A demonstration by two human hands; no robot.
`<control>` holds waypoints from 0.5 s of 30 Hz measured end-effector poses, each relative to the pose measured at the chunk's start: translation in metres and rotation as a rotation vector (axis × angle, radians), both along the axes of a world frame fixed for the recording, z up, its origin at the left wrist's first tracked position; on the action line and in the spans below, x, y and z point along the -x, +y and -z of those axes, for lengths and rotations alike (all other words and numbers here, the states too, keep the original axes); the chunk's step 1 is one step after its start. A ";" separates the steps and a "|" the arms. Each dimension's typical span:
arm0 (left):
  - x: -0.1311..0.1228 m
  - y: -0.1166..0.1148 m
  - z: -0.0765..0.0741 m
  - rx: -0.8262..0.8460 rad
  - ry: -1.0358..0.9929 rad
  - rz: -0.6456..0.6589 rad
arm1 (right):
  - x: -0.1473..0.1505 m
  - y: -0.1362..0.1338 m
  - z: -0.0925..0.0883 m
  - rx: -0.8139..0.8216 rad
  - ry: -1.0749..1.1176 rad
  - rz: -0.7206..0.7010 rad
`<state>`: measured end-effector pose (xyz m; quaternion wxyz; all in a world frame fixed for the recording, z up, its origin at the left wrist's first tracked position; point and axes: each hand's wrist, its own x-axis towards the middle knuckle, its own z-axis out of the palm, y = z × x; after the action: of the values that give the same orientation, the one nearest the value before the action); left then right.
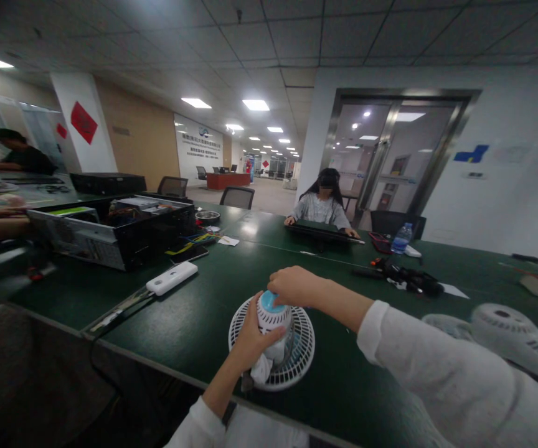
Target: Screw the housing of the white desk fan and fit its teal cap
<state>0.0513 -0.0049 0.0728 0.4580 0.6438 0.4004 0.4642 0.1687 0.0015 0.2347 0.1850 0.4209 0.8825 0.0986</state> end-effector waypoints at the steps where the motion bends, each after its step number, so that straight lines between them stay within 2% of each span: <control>1: 0.000 0.000 0.000 -0.009 0.003 0.004 | 0.003 -0.001 0.004 -0.022 -0.003 0.006; 3: 0.000 -0.001 -0.002 -0.033 0.013 0.011 | 0.009 -0.003 0.013 -0.084 0.003 0.069; 6: 0.000 -0.003 -0.005 -0.040 0.040 0.007 | 0.016 -0.005 0.024 -0.162 0.054 0.331; 8: 0.000 -0.004 -0.006 -0.050 0.050 0.009 | 0.017 -0.006 0.026 -0.143 0.092 0.467; 9: 0.000 -0.004 -0.006 -0.055 0.048 0.012 | 0.015 -0.006 0.024 -0.117 0.091 0.474; 10: 0.000 -0.004 -0.005 -0.058 0.042 0.014 | 0.013 -0.006 0.021 -0.087 0.076 0.434; 13: 0.000 -0.002 -0.002 -0.041 0.016 0.015 | 0.005 -0.006 0.008 -0.010 0.044 0.183; 15: 0.001 -0.001 0.000 -0.029 0.011 0.019 | 0.000 -0.006 0.002 -0.014 0.026 0.046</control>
<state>0.0507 -0.0055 0.0727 0.4509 0.6565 0.3900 0.4621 0.1686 -0.0042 0.2329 0.1730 0.4437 0.8742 0.0948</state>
